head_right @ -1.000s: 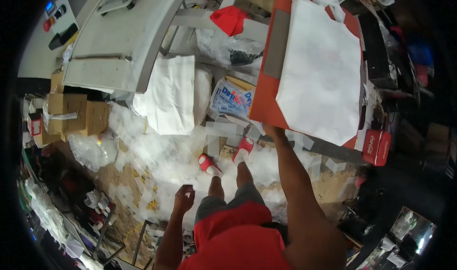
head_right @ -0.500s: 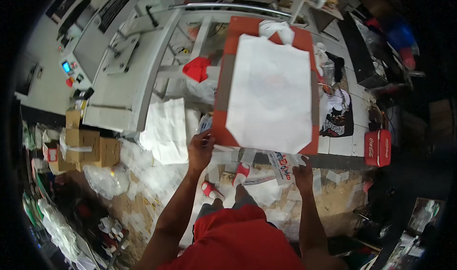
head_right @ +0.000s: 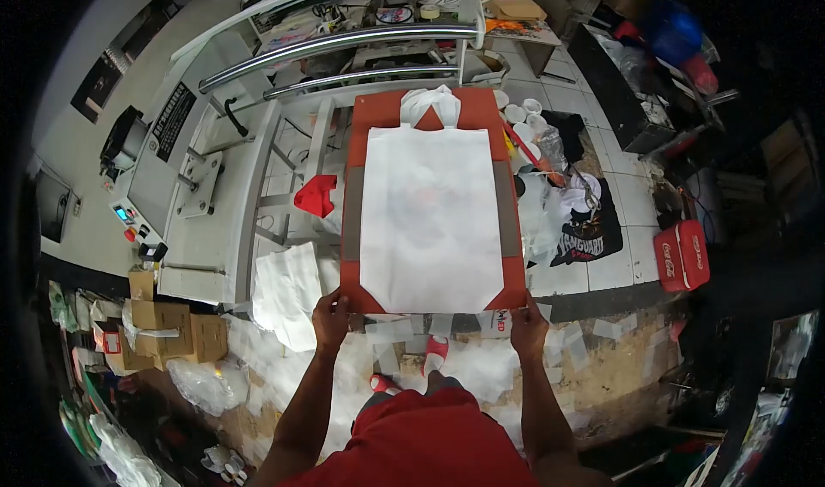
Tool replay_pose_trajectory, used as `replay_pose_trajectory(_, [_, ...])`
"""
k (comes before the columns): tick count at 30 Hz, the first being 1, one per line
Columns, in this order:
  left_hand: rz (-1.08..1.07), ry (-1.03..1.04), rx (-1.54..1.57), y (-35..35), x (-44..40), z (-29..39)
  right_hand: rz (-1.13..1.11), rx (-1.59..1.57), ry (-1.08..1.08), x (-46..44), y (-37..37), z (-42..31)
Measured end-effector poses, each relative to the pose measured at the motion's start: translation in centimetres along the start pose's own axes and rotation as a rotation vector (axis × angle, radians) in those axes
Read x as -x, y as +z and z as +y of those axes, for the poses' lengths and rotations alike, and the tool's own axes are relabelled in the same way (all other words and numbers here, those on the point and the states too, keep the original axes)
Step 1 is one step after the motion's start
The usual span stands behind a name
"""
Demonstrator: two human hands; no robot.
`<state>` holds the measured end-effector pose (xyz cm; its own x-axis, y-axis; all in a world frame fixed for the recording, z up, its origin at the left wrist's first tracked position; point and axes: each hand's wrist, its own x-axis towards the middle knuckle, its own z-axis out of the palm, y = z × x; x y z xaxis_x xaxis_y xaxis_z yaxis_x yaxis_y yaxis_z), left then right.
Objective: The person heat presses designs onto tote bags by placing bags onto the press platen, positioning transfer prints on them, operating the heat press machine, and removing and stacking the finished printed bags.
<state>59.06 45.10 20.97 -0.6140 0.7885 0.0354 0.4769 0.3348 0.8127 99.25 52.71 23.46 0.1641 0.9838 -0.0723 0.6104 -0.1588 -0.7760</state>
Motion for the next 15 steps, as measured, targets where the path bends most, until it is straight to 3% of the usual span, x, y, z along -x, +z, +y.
replay_pose_trajectory(11, [0.07,0.26,-0.14,0.4,0.1,0.1,-0.005,-0.03,-0.046,-0.4,-0.7,0.0])
replay_pose_trajectory(13, [-0.007,0.094,0.05,-0.4,0.2,1.2,-0.065,-0.134,-0.015,-0.7,-0.7,1.2])
replay_pose_trajectory(15, [-0.076,0.004,0.032,-0.8,-1.0,1.9,-0.112,-0.241,0.025,-0.9,-1.4,2.1])
